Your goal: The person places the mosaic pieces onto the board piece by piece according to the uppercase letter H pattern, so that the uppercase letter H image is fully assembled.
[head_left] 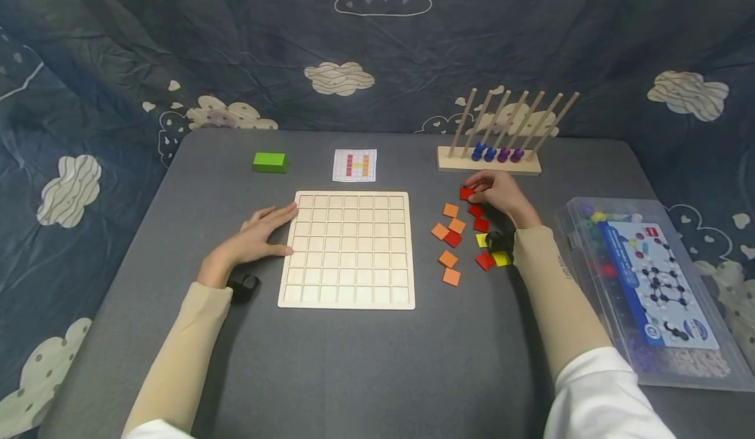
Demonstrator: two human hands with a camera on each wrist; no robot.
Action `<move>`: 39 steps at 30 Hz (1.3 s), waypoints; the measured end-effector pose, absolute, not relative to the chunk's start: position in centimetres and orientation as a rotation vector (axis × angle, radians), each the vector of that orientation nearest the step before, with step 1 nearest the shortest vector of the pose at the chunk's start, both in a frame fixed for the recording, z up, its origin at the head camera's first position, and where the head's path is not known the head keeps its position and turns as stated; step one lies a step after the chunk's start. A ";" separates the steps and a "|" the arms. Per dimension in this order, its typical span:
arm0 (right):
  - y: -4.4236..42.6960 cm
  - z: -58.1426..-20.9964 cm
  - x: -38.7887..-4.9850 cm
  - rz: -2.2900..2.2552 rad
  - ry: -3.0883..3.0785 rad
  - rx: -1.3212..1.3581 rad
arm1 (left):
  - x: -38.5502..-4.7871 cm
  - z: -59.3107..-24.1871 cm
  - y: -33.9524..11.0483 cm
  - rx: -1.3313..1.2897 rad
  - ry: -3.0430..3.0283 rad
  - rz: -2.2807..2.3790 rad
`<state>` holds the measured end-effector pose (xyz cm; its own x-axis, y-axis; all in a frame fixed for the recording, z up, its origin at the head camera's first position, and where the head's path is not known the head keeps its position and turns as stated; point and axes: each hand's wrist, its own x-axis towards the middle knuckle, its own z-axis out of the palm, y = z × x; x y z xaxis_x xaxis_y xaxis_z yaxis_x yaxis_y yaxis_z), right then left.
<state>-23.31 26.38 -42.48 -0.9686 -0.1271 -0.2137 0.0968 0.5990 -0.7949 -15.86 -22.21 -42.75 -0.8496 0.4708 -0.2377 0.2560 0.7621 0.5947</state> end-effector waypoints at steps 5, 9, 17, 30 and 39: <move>26.3 -42.5 -23.4 -1.293 2.609 -0.021 | -15.6 -42.7 -22.1 0.564 2.589 0.798; 26.4 -42.4 -23.4 -1.305 2.604 -0.019 | -15.5 -42.8 -22.1 0.561 2.595 0.798; 26.7 -42.0 -23.5 -1.325 2.536 0.003 | -15.5 -42.9 -22.1 0.571 2.590 0.815; 21.0 -40.5 -23.5 -1.478 2.307 -0.139 | -15.4 -43.0 -22.2 0.588 2.609 0.799; 13.6 -40.9 -23.1 -1.547 2.154 -0.327 | -15.7 -42.8 -22.4 0.608 2.606 0.757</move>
<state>-23.11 13.56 -40.95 -0.8632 -0.4489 -0.2310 0.0755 0.3376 -0.9382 -15.72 -22.42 -42.84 -0.8433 0.4925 -0.2153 0.3004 0.7640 0.5710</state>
